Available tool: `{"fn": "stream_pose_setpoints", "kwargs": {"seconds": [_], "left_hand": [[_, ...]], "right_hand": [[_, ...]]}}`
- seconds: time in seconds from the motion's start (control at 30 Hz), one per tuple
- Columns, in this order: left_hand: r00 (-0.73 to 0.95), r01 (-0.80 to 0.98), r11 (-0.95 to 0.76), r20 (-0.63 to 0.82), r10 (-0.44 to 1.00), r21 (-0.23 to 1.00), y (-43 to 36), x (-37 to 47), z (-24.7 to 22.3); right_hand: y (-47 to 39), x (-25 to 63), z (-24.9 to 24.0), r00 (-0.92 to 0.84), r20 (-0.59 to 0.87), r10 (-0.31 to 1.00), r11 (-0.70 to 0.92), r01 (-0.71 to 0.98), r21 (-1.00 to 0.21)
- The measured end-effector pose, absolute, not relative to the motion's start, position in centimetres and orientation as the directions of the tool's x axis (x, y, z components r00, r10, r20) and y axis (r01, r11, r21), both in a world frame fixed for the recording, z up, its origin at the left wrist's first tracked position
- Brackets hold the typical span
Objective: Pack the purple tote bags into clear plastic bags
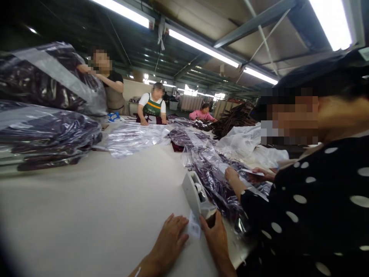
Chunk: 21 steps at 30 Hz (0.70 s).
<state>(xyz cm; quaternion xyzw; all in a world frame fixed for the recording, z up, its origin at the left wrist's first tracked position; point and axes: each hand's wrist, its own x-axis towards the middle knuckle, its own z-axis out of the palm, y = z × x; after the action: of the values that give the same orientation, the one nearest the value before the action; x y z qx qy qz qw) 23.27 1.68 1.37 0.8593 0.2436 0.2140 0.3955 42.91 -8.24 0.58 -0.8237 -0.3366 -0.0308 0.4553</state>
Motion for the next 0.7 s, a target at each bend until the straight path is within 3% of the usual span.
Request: {"fn": "stream_pose_setpoints", "kwargs": {"seconds": [0.17,0.33,0.53,0.7], "left_hand": [[0.668,0.143,-0.225,0.074,0.741,0.964,3.7,23.9,2.0],[0.572,-0.079,0.040,0.013,0.820,0.996,5.4,24.5,1.3],[0.617,-0.289,0.325,-0.085,0.782,0.900,5.7,24.2,2.2],[0.637,-0.496,0.563,-0.163,0.753,0.661,6.6,23.1,2.2]], "right_hand": [[-8.0,42.9,0.7,0.808,0.274,0.522,-0.397,0.514,-0.760],[-7.8,42.9,0.8,0.807,0.252,0.533,-0.403,0.504,-0.764],[-7.6,42.8,1.2,0.821,0.243,0.517,-0.393,0.479,-0.785],[-8.1,42.6,0.8,0.825,0.315,0.470,-0.380,0.511,-0.771]]}}
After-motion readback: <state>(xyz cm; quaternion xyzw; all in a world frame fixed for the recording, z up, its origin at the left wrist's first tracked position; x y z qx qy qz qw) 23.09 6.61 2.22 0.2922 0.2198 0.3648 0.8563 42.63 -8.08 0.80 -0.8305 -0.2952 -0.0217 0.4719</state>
